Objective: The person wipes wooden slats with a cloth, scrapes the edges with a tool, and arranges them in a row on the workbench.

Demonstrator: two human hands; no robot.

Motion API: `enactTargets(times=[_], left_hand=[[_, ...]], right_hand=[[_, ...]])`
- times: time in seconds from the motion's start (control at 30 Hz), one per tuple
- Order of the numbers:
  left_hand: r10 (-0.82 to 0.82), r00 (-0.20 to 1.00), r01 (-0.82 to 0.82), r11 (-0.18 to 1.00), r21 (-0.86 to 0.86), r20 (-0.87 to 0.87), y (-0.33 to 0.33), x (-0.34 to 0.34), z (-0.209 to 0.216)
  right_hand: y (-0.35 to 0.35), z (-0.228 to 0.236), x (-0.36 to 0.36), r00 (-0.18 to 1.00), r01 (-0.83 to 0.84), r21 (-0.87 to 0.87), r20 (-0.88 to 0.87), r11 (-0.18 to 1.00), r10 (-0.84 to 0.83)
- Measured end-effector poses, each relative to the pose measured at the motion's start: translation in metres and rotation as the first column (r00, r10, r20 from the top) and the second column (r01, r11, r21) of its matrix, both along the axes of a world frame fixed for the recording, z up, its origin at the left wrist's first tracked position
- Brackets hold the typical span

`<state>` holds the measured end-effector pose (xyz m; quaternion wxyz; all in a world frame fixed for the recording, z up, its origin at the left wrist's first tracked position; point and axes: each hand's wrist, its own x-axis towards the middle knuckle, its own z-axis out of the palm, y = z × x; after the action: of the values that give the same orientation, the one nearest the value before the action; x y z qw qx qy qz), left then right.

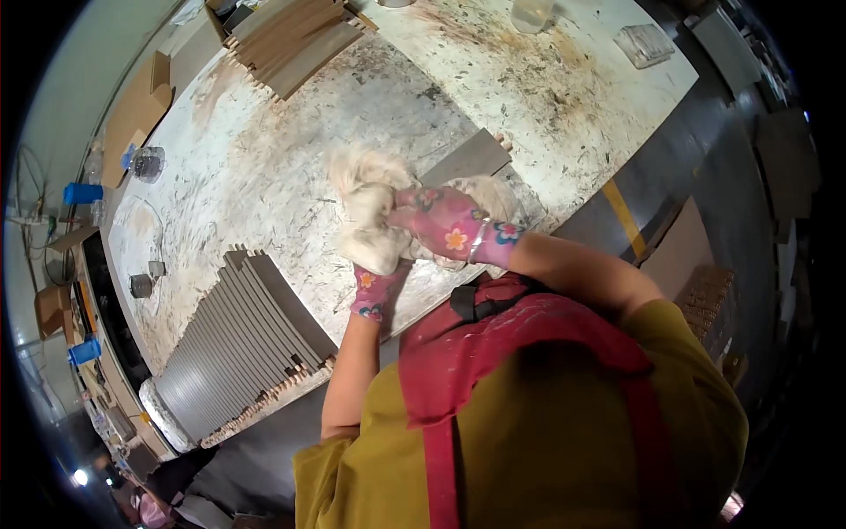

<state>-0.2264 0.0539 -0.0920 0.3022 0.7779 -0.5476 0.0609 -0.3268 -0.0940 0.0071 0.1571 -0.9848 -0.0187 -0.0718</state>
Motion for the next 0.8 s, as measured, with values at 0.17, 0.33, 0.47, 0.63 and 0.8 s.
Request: enactTargets(times=[0.17,0.33,0.47,0.63,0.8], left_hand=[[-0.056,0.89,-0.016,0.988,-0.153,-0.453,-0.017,-0.011,0.05],[0.001,0.837,-0.097,0.984,-0.148,-0.547,-0.007,-0.01,0.058],[-0.074,0.909,0.011,0.988,-0.154,-0.409,-0.006,-0.001,0.028],[-0.021,0.911,-0.026,0.994,-0.108,-0.412,-0.013,-0.007,0.06],[-0.045,0.992,0.051,0.997,0.051,-0.114,-0.008,-0.009,0.085]], right_hand=[[-0.162,-0.068,-0.069,0.73,0.651,-0.115,-0.174,0.75,-0.661],[-0.168,-0.002,-0.094,0.733,0.67,0.132,0.033,0.73,-0.679],[-0.033,-0.011,-0.01,0.85,0.307,-0.069,-0.429,0.949,-0.306],[-0.071,-0.035,-0.024,0.903,0.431,-0.026,0.01,0.902,-0.431],[-0.213,-0.022,-0.121,0.468,0.882,0.176,-0.218,0.438,-0.856]])
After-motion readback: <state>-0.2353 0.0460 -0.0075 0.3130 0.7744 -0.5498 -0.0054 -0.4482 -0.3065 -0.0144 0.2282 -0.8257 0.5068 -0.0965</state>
